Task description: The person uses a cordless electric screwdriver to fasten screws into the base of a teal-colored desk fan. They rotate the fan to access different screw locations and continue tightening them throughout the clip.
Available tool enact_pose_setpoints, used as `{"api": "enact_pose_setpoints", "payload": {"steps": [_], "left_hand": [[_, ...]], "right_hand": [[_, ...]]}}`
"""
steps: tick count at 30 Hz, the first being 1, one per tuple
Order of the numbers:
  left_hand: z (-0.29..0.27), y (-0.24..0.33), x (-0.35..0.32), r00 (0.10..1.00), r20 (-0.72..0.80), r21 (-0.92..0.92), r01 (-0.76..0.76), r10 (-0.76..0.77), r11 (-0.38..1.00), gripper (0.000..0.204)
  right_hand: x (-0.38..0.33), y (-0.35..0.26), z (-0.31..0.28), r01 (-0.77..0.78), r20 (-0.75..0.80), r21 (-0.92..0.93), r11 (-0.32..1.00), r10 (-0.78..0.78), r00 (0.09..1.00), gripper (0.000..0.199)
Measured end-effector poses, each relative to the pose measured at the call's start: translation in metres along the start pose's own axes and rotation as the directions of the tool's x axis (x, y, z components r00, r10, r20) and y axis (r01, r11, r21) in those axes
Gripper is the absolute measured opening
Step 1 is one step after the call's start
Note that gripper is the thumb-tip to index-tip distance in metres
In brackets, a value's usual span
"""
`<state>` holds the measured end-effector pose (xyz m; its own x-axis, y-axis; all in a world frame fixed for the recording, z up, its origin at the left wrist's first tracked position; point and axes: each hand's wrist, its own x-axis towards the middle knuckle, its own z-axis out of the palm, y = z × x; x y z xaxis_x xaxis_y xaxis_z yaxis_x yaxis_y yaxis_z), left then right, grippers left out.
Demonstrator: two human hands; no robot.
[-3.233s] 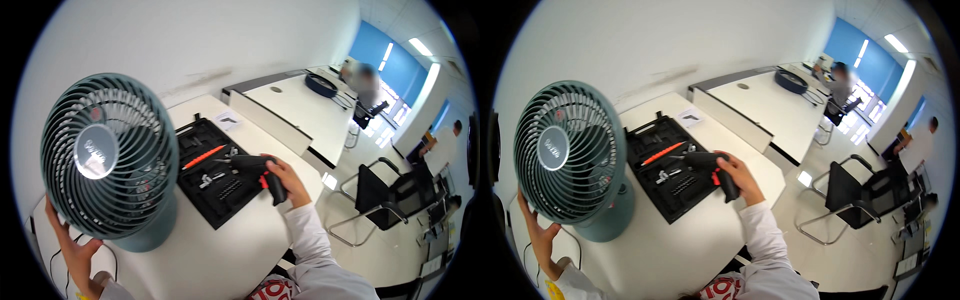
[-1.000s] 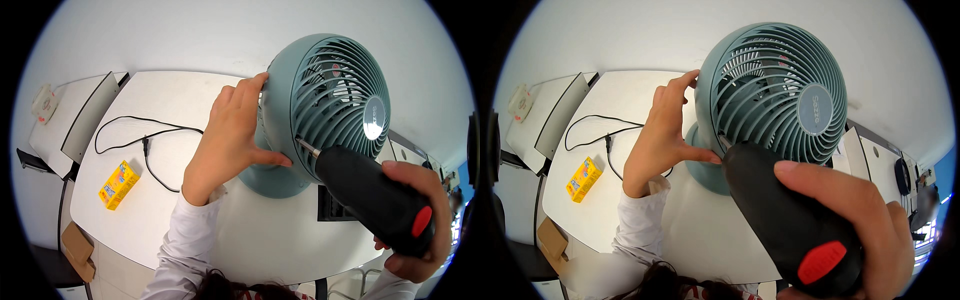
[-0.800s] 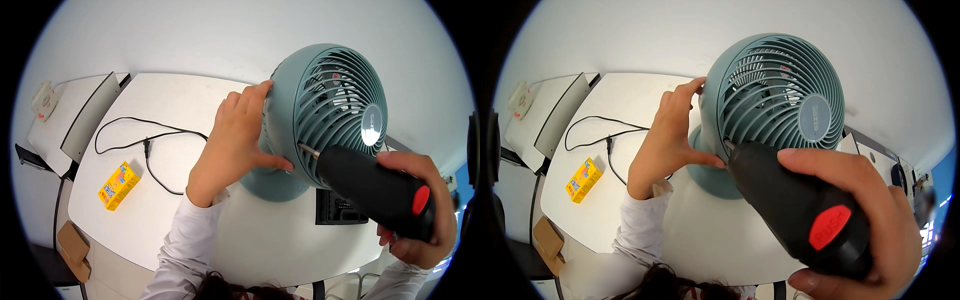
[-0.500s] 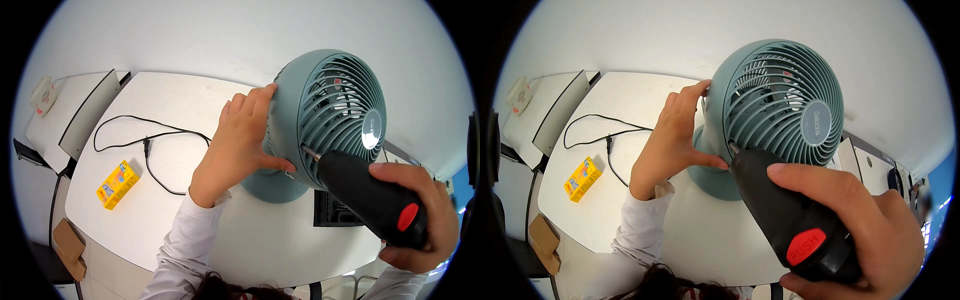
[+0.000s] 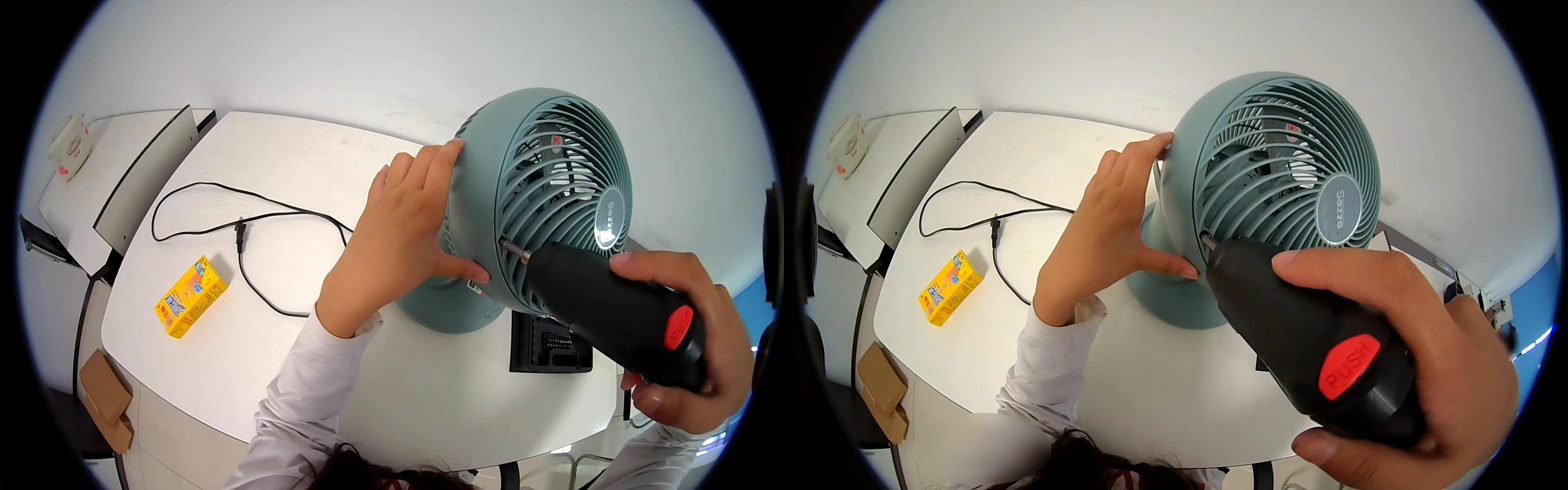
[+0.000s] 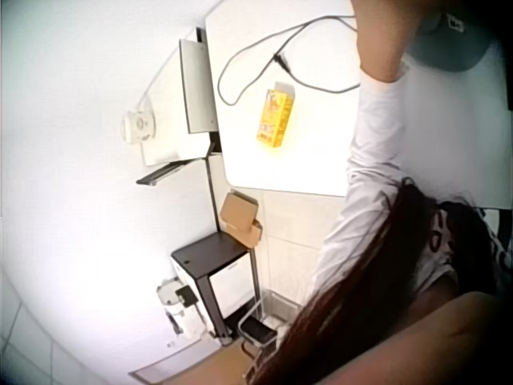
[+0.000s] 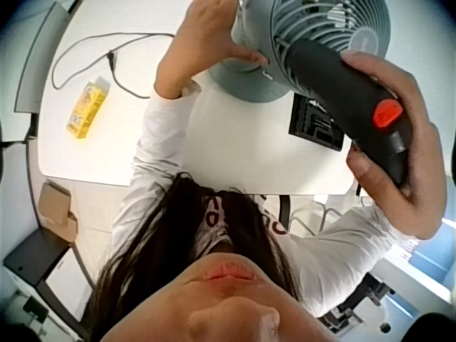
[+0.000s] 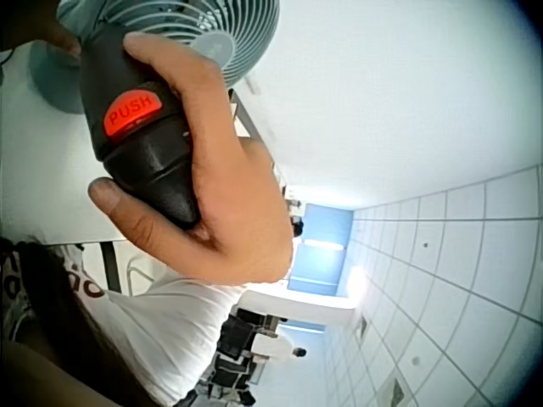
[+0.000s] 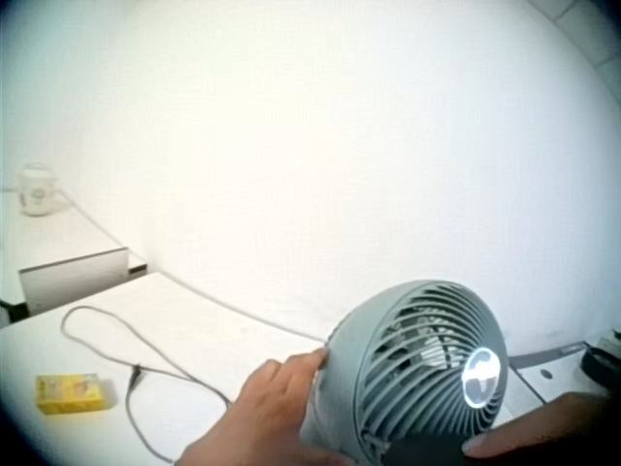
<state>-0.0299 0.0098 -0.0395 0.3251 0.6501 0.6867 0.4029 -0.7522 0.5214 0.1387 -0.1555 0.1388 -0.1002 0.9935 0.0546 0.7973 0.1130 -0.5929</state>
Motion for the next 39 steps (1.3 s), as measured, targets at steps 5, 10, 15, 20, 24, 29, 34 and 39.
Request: {"api": "enact_pose_setpoints", "payload": {"steps": [5, 10, 15, 20, 24, 29, 34, 39], "left_hand": [[0.0, -0.001, 0.0, 1.0, -0.003, 0.007, -0.005, 0.005, 1.0, 0.115], [0.001, -0.003, 0.0, 1.0, -0.008, 0.019, -0.022, 0.022, 1.0, 0.116], [0.0, -0.003, 0.0, 1.0, 0.0, 0.019, -0.021, 0.021, 1.0, 0.117], [0.0, -0.003, -0.001, 1.0, -0.012, 0.032, -0.026, 0.026, 0.999, 0.119], [0.002, -0.002, 0.0, 1.0, 0.003, 0.032, -0.023, 0.022, 0.999, 0.121], [0.0, -0.002, 0.0, 1.0, 0.014, 0.032, -0.011, 0.011, 0.999, 0.121], [0.001, -0.002, -0.001, 1.0, 0.004, 0.034, -0.022, 0.022, 0.999, 0.122], [0.001, -0.002, -0.001, 1.0, 0.004, 0.046, -0.023, 0.023, 0.999, 0.123]], "right_hand": [[0.002, 0.004, 0.004, 0.132, -0.043, -0.054, 0.99, -0.134, 0.99, 0.076], [0.003, 0.002, 0.005, 0.073, -0.033, 0.001, 0.997, -0.073, 0.997, 0.076], [0.005, 0.003, 0.001, 0.084, 0.007, 0.016, 0.996, -0.084, 0.996, 0.075], [0.006, 0.006, -0.001, 0.145, 0.035, 0.003, 0.989, -0.145, 0.989, 0.075], [0.007, 0.013, -0.007, 0.238, 0.099, -0.043, 0.97, -0.233, 0.967, 0.076], [0.005, 0.011, -0.005, 0.186, 0.079, -0.045, 0.981, -0.183, 0.98, 0.075], [0.005, 0.014, -0.005, 0.226, 0.082, -0.057, 0.972, -0.222, 0.972, 0.076], [0.005, 0.016, -0.005, 0.255, 0.084, -0.085, 0.963, -0.248, 0.965, 0.076]]}}
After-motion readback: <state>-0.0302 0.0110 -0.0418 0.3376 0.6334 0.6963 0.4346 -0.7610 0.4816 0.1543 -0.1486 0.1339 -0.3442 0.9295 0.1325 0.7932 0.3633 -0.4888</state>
